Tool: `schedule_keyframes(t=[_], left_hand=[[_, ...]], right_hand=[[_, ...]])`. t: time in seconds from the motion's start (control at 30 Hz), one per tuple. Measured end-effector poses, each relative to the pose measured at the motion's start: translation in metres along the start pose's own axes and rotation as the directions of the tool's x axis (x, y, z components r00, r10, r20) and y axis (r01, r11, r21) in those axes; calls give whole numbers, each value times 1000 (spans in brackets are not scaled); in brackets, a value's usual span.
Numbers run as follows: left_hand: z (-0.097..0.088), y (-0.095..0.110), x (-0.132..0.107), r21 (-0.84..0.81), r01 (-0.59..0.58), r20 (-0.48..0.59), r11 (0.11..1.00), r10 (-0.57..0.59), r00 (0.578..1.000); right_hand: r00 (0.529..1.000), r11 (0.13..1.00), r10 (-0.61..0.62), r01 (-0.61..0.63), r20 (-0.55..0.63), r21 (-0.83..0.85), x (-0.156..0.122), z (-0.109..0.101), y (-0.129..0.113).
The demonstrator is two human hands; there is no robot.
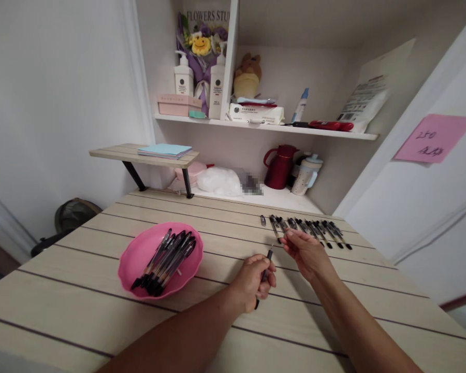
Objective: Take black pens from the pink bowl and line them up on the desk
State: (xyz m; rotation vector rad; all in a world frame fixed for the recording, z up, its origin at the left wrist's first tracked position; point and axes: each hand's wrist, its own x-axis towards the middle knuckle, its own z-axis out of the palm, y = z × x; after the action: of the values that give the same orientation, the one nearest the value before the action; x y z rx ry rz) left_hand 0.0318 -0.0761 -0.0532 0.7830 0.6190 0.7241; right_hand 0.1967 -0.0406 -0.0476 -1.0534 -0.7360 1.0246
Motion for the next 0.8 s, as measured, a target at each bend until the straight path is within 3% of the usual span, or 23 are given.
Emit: schedule_keyframes(t=[0.07, 0.13, 0.2, 0.4, 0.5, 0.63, 0.8], left_hand=[[-1, 0, 1, -9, 5, 3, 1000, -5, 1000], [-1, 0, 1, -15, 2, 7, 1000, -2, 1000], [-1, -1, 1, -20, -3, 6, 1000, 3, 1000], [-2, -3, 3, -43, -5, 5, 999, 5, 1000], [-3, -4, 5, -45, -3, 2, 999, 3, 1000], [-3, -5, 6, -42, 4, 0, 999, -4, 1000], [-2, -3, 5, -59, 29, -5, 998, -29, 1000]], right_hand=[[999, 939, -47, 41, -9, -340, 10, -1, 7], [994, 724, -105, 100, 35, -683, 21, 1, 11], [987, 485, -127, 145, 95, -862, 32, 6, 12], [978, 62, -127, 177, 168, -982, 57, 25, 7], [977, -105, -98, 179, 190, -978, 63, 33, 11], [974, -252, -55, 198, 218, -947, 68, 39, 15], [971, -336, -25, 217, 239, -916, 74, 42, 16]])
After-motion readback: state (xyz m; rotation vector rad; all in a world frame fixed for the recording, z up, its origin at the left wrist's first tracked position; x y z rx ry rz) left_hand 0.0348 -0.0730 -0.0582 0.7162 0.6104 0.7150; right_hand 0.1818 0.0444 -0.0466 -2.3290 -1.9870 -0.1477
